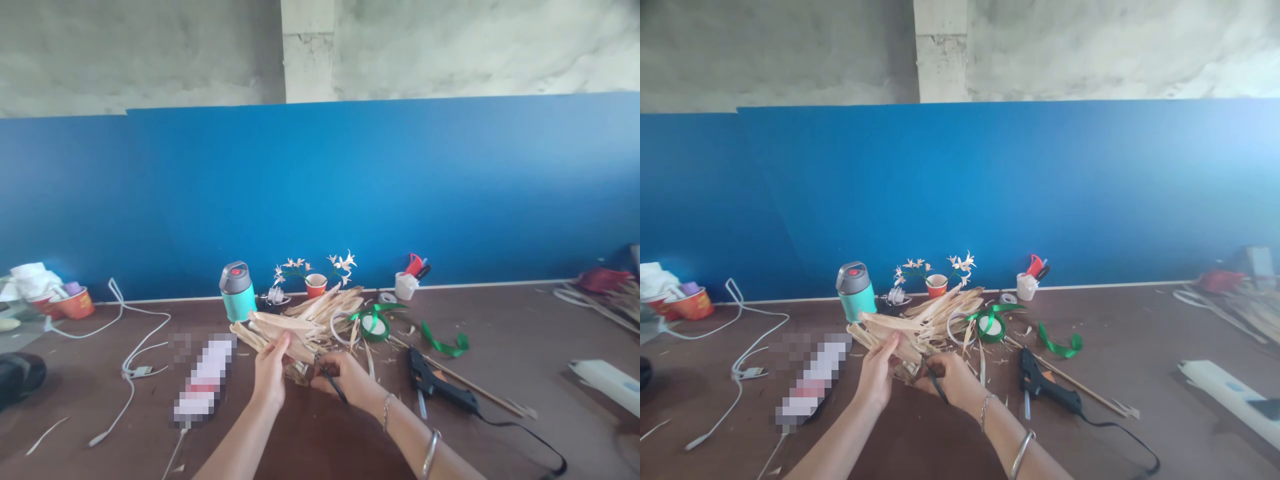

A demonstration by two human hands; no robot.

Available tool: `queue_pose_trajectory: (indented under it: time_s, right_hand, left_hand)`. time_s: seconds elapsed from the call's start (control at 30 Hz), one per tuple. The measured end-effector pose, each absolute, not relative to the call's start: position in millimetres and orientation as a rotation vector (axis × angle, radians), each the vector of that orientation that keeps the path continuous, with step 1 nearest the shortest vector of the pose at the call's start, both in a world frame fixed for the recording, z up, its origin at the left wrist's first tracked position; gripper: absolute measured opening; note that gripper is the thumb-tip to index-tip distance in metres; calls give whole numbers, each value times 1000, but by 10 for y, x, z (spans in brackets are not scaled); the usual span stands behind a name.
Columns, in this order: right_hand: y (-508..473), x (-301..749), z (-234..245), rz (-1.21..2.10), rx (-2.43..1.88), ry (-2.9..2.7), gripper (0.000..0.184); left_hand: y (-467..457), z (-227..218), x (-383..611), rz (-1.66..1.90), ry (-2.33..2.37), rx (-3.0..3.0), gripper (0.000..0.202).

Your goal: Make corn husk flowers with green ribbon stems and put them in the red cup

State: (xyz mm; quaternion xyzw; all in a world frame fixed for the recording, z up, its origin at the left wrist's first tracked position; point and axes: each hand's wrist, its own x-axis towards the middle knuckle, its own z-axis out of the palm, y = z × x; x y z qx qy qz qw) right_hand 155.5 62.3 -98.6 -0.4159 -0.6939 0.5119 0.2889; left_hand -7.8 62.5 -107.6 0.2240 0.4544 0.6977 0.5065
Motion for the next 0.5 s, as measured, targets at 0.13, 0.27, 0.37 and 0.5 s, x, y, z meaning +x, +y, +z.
queue_pose_trajectory:
  time_s: [0.13, 0.27, 0.37, 0.5]
  right_hand:
    - [632, 1562, -1004, 1363, -1104, -1851, 26]
    - [645, 1560, -1005, 1370, -1121, -1832, 26]
    - [650, 1558, -1012, 1394, -1144, -1814, 27]
    - [646, 1556, -1036, 1434, -1162, -1794, 29]
  left_hand:
    - [618, -1062, -64, 1660, 1082, 549, 33]
    - [599, -1032, -44, 1598, 1053, 597, 30]
    - [588, -1021, -26, 1553, 1037, 621, 29]
    - [588, -1034, -17, 1518, 1027, 648, 27]
